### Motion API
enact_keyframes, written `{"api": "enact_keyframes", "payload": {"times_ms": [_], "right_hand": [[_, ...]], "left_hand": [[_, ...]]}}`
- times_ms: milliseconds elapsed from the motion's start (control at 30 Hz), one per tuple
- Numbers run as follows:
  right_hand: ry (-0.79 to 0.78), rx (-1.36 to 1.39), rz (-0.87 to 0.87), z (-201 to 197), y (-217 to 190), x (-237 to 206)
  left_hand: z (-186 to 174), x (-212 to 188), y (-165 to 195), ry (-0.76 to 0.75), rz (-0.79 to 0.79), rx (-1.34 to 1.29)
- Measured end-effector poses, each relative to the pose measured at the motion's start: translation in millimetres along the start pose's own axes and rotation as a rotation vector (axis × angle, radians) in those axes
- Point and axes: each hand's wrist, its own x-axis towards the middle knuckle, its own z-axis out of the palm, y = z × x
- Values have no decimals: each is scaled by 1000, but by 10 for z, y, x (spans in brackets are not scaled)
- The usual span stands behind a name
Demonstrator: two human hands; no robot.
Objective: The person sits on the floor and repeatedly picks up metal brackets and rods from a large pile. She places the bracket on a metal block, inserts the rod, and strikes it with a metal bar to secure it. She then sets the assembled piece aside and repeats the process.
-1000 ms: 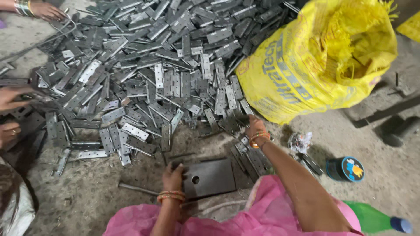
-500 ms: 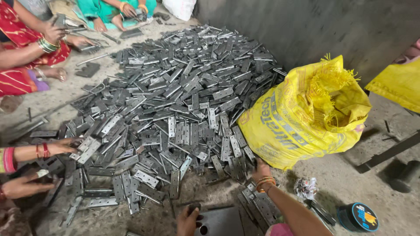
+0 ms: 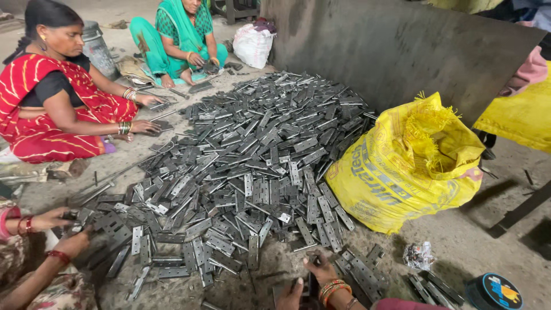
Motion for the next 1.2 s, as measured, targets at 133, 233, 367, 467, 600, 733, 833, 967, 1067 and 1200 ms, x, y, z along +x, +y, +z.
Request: {"api": "enact_keyframes", "payload": {"times_ms": [133,233,367,467,600,733,833,967,1067,1200], "right_hand": [[-34,273,-30,63,28,-273],[19,355,31,-81,61,-390],[143,387,56,-244,121,-570],[149,472,189,-300,166,-695],[207,227,144,-281,207,-720],[137,48,211,-239,259,-632],[-60,498,411,-273,303,-528],[186,102,82,-396,387,-440],[95,476,528,-427,445,-463],[43,621,550,-387,465,-555]], "left_hand": [[112,-232,67,-87,-30,172],[159,-281,75,-264,-112,55],[246,-363,47,-335,-100,84],[319,-430,27,-368,-137,-210],[380,-487,-22,-378,-140,-182],[374,-500,-88,-403,-312,-251],[262,-336,-38,-337,-314,35],[112,-101,156,228,223,360],[21,-45,280,478,482,314],[-137,-90,328,292,209,661]]}}
